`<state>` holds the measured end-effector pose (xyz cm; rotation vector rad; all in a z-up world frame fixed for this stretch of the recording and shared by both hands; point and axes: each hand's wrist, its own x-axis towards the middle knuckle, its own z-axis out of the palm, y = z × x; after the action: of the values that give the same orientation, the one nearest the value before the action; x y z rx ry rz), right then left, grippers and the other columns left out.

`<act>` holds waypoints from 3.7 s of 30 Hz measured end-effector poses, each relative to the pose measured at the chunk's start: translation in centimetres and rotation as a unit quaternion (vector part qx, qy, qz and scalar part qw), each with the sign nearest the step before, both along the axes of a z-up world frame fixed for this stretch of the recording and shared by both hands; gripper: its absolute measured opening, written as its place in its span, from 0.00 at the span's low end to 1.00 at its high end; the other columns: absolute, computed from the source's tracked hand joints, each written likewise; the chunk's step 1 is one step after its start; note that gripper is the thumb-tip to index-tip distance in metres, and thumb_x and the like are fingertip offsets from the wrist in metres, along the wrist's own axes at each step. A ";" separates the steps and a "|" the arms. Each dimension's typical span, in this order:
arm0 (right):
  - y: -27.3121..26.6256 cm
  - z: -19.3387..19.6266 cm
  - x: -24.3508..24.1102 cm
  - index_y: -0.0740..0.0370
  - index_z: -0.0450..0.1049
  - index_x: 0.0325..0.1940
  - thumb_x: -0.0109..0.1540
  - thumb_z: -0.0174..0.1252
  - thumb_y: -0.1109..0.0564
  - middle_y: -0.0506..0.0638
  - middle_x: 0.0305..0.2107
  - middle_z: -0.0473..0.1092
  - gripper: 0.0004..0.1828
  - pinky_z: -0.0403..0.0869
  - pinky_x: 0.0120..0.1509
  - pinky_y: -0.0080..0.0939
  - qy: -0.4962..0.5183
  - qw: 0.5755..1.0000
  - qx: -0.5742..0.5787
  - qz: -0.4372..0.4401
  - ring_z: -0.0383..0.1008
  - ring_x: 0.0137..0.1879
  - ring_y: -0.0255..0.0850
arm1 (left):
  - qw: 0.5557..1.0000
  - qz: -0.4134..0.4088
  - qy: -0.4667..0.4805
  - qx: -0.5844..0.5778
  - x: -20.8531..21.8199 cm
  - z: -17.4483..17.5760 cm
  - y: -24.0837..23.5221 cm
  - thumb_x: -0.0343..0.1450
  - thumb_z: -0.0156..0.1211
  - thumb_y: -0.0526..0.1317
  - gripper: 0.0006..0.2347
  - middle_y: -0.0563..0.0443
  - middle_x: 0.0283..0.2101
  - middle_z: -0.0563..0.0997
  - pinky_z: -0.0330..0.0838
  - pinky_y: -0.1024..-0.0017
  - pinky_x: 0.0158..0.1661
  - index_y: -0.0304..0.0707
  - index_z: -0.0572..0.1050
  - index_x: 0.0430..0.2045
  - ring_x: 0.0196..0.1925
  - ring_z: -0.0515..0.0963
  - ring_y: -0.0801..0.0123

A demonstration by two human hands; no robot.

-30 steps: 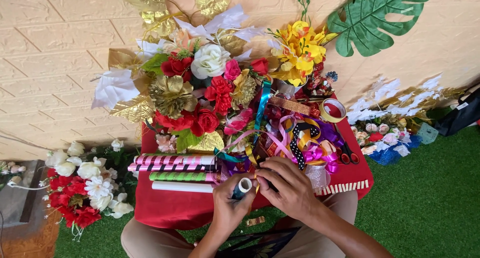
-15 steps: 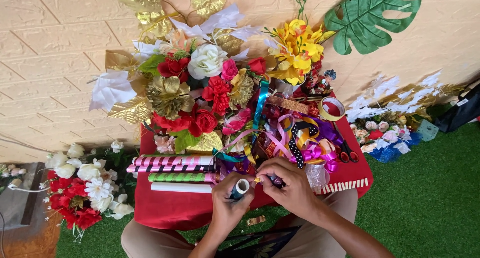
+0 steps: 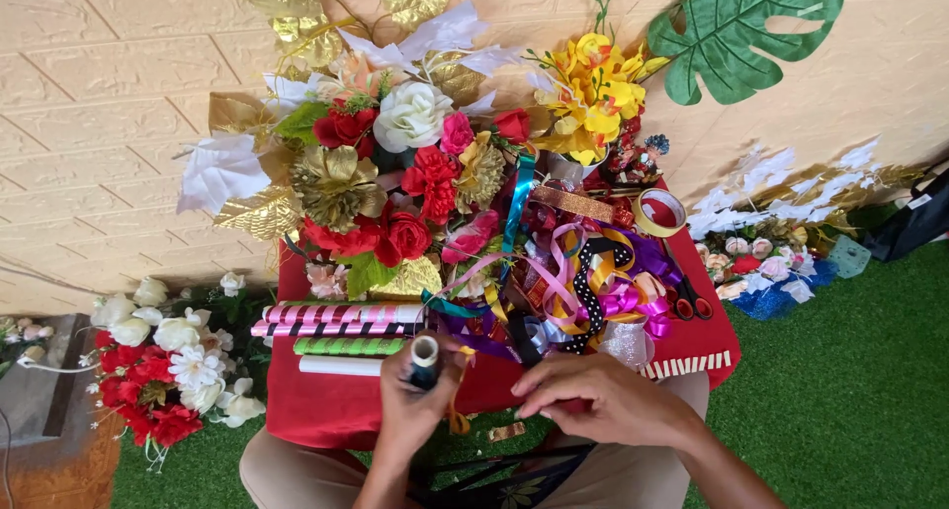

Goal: Wrapping a small cylindrical object with decorative foil paper and ribbons at a floral design station.

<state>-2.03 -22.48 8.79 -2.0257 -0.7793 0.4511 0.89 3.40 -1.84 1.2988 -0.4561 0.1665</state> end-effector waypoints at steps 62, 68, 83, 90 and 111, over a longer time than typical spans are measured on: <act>-13.3 11.4 12.5 0.59 0.74 0.53 0.69 0.60 0.70 0.51 0.48 0.75 0.11 0.82 0.66 0.37 -0.169 0.885 0.166 -0.402 0.79 0.54 0.39 | 0.995 -0.026 0.076 0.052 0.4 3.6 -0.6 0.73 0.61 0.38 0.05 0.47 0.36 0.86 0.78 0.66 0.42 0.36 0.79 0.37 0.36 0.84 0.64; -8.9 12.0 9.7 0.59 0.77 0.45 0.59 0.66 0.71 0.50 0.38 0.79 0.13 0.82 0.56 0.37 -0.066 0.936 0.124 -0.323 0.81 0.46 0.38 | 0.994 -0.021 0.101 0.042 0.2 4.5 -0.6 0.73 0.62 0.41 0.08 0.45 0.38 0.86 0.78 0.67 0.40 0.36 0.79 0.38 0.34 0.83 0.64; 1.2 9.4 4.3 0.49 0.85 0.49 0.57 0.70 0.46 0.40 0.29 0.82 0.17 0.54 0.21 0.31 0.035 0.999 -0.002 0.000 0.56 0.17 0.26 | 0.977 -0.204 0.056 -0.008 -0.7 1.2 -1.3 0.73 0.67 0.38 0.07 0.52 0.34 0.84 0.65 0.76 0.26 0.37 0.81 0.40 0.24 0.71 0.78; -4.4 8.3 4.3 0.57 0.84 0.46 0.60 0.64 0.62 0.48 0.35 0.84 0.10 0.77 0.38 0.30 -0.059 0.971 0.111 -0.204 0.81 0.38 0.35 | 0.966 -0.248 0.068 0.010 0.8 2.1 0.7 0.70 0.70 0.36 0.07 0.53 0.39 0.84 0.67 0.76 0.30 0.39 0.81 0.40 0.29 0.73 0.75; 1.7 5.2 -0.2 0.47 0.66 0.73 0.66 0.56 0.42 0.47 0.69 0.67 0.30 0.65 0.71 0.51 -0.037 0.993 -0.093 -0.056 0.66 0.73 0.43 | 0.968 -0.239 0.071 -0.012 -0.4 4.2 0.3 0.72 0.62 0.29 0.07 0.51 0.32 0.77 0.72 0.76 0.31 0.36 0.75 0.42 0.29 0.74 0.74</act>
<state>-2.25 -20.81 14.00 -2.2588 -0.6843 0.3987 0.52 3.72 2.41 1.1346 -0.6269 -0.3221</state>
